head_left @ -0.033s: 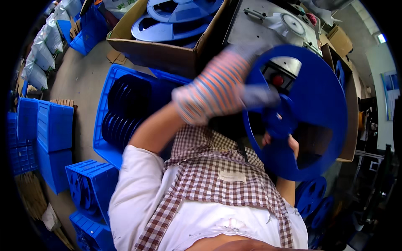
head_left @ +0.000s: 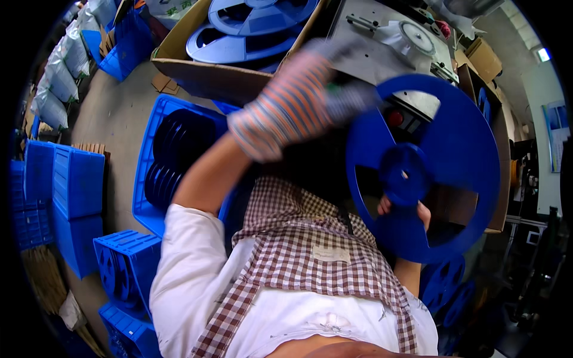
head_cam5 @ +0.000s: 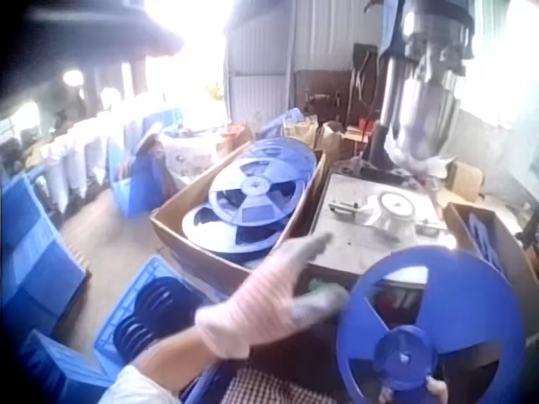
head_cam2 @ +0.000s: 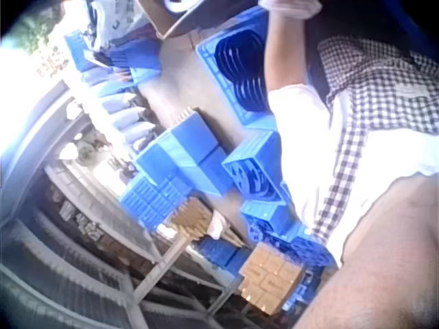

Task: The person repeatedly picks blue plastic reels from a bin, places them on a machine, and then moves them to a cardboard box. The person wears gloves and uses both hands to handle the parts throughout the clip.

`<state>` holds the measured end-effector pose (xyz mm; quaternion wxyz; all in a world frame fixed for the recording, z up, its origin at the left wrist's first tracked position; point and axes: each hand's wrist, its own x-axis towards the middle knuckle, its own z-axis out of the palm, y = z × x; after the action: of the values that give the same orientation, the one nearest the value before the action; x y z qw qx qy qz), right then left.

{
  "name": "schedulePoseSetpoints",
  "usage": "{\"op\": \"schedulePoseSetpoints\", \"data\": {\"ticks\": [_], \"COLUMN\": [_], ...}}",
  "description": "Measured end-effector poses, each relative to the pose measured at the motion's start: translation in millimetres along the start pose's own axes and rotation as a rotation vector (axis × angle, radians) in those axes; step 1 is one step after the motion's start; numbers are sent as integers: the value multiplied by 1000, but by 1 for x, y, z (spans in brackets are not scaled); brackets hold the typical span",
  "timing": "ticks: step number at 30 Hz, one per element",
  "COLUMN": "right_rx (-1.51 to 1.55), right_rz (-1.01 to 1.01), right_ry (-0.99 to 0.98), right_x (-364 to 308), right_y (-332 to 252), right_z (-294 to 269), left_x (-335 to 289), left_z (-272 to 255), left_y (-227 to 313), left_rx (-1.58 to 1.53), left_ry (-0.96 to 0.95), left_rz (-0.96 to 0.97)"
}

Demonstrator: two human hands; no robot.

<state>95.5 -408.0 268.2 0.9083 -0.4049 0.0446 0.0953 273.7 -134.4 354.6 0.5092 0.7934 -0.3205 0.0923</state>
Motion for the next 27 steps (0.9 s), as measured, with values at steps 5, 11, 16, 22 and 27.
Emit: {"op": "schedulePoseSetpoints", "data": {"ticks": [5, 11, 16, 22, 27], "right_rx": [54, -10, -56, -15, 51], "right_rz": [-93, -205, -238, -358, -402], "right_ry": [-4, 91, 200, 100, -59], "right_x": [-58, -74, -96, -100, -77], "right_y": [-10, -7, -2, -20, -51], "right_z": [20, -5, -20, -18, 12], "left_x": [88, 152, 166, 135, 55], "left_z": [-127, -122, -122, -174, -168], "left_y": [-147, -196, -286, -217, -106], "left_rx": [576, 877, 940, 558, -356], "left_ry": [273, 39, 120, 368, 390], "left_rz": [-523, -958, -1089, -845, -304]}}
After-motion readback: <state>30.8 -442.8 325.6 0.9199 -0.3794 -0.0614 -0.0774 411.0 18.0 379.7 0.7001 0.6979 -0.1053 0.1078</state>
